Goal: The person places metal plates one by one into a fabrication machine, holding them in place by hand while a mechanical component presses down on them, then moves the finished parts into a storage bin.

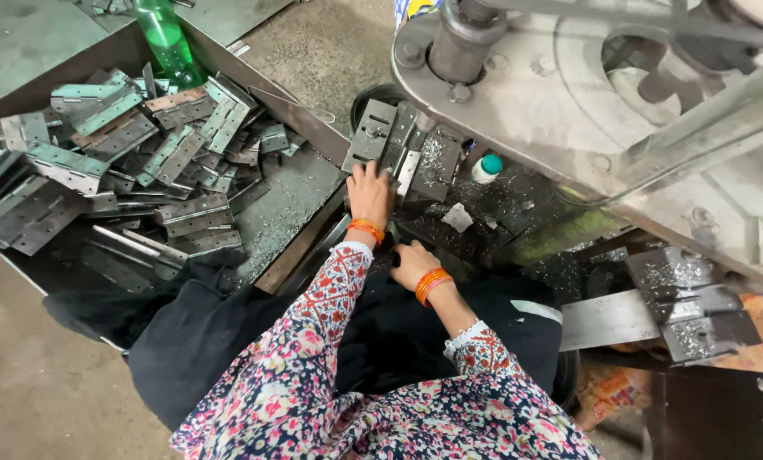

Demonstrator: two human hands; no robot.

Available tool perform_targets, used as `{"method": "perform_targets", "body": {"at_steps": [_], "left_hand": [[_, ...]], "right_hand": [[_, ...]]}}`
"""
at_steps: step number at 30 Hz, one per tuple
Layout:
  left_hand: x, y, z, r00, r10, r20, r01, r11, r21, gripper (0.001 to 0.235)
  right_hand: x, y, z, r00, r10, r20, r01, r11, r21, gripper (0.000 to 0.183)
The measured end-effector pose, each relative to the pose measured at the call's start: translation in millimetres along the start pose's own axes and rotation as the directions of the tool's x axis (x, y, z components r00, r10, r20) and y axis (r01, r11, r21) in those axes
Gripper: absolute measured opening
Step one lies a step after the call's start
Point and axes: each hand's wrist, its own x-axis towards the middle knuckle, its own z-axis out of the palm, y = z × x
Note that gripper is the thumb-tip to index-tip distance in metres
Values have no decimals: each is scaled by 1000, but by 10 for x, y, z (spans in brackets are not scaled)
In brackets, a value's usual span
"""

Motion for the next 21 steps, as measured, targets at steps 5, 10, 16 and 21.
{"method": "perform_targets", "body": {"at_steps": [5, 10, 16, 21], "left_hand": [[-116, -26, -42, 970, 149, 192, -200, 938, 282, 30], [-21, 8, -99, 951, 150, 270, -250, 889, 384, 32], [121, 134, -59, 936, 72, 345, -229, 867, 442, 26], [180, 145, 22, 943, 43, 331, -200, 867, 457, 27]], "right_hand": [[33, 19, 71, 1000, -3, -1, 3, 1000, -15, 52], [125, 83, 123, 999, -24, 41, 27, 998, -61, 56], [228, 39, -81, 996, -4, 85, 12, 996, -90, 56], [221, 7, -166, 992, -69, 105, 75, 996, -56, 56]]}}
